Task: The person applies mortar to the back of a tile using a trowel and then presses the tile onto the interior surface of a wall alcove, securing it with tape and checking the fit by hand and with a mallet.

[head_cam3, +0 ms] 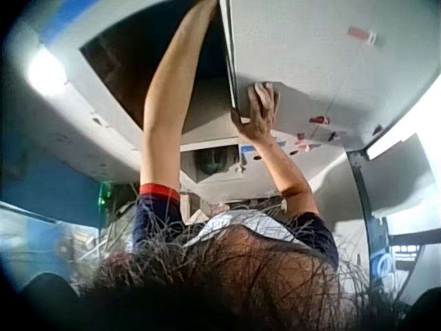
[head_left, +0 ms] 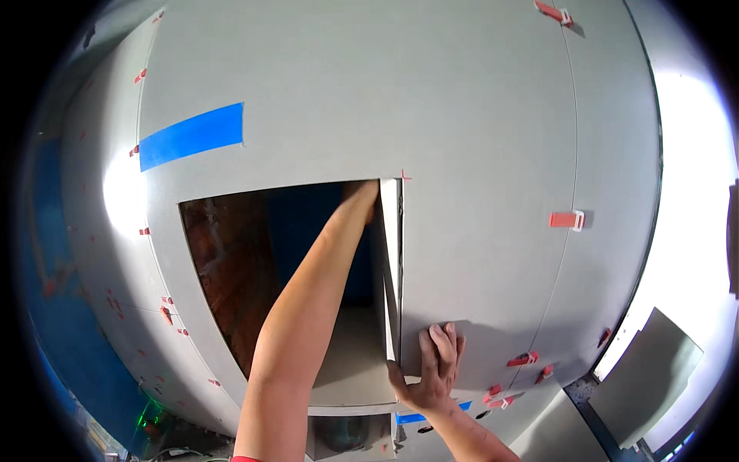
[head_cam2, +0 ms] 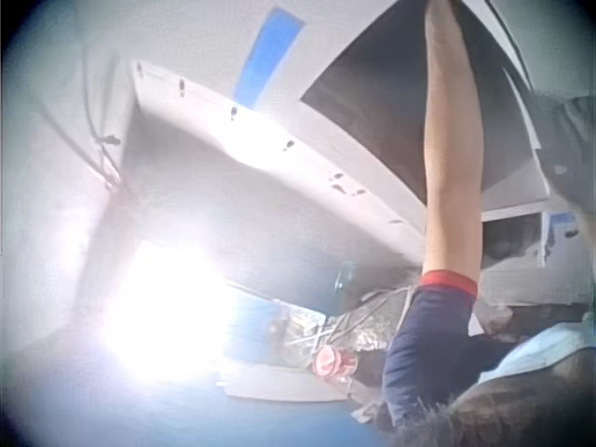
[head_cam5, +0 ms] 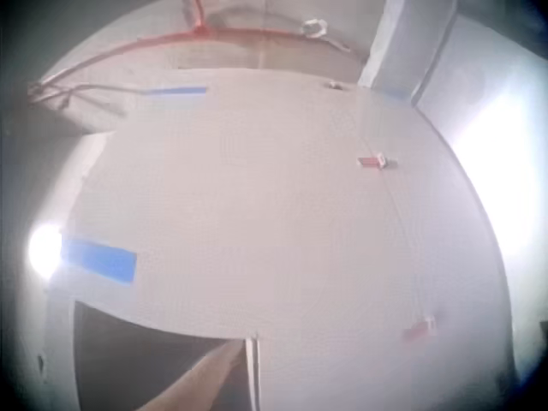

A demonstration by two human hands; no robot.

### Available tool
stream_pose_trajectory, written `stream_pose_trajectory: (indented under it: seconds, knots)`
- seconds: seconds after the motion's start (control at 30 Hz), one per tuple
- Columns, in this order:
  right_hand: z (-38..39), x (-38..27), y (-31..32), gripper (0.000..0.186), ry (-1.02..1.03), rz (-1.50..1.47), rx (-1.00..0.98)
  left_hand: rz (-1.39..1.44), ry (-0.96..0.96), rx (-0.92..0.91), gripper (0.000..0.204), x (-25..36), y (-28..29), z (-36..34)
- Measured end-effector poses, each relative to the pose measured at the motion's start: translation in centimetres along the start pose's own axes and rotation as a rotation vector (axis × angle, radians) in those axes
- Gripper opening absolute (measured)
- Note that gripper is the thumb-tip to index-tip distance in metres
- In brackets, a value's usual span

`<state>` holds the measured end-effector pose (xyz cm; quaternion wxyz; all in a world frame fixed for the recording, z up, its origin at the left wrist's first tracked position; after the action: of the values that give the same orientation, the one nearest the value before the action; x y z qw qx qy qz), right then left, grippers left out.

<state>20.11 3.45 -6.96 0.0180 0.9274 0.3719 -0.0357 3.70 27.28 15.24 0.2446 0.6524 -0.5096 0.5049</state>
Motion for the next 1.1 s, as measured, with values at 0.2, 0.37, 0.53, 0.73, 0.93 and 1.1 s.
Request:
stream_pose_trajectory:
  seconds: [0.2, 0.37, 0.53, 0.73, 0.93, 1.1]
  knots:
    - [-0.1, -0.1, 0.2, 0.062, -0.006, -0.005, -0.016, -0.181, -0.004, 0.002, 0.047, -1.0, -0.5, 0.1]
    - [0.7, 0.8, 0.2, 0.071, 0.021, 0.037, -0.076, -0.055, 0.022, -0.06, 0.045, -0.7, -1.9, 2.1]
    - [0.4, -2.2, -0.8, 0.059, 0.07, -0.005, -0.02, -0.215, -0.09, 0.038, 0.044, -1.4, 2.2, -2.1]
    - [-0.1, 0.2, 0.7, 0.056, 0.043, 0.019, -0.034, -0.079, 0.019, -0.402, 0.075, 0.5, -0.4, 11.1]
    - [0.7, -0.2, 0.3, 0.06, 0.109, -0.091, -0.118, 0.026, -0.141, -0.554, 0.075, -7.1, 6.5, 18.3]
    - [1.3, -1.0, 9.6, 0.04, -0.39, -0.51, -0.103, -0.328, -0.438, -0.748, 0.065, -8.4, 4.8, 26.2]
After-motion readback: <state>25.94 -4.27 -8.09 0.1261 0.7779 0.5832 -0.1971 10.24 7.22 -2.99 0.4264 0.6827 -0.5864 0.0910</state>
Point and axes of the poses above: each hand's wrist, its own z-axis away from the middle knuckle, its own y-axis out of the back of the hand, x = y × z, the point moved 5 cm from there along -z, towards the middle knuckle, and after that the axes turned 2 degrees about x, right-handed, at the moved point
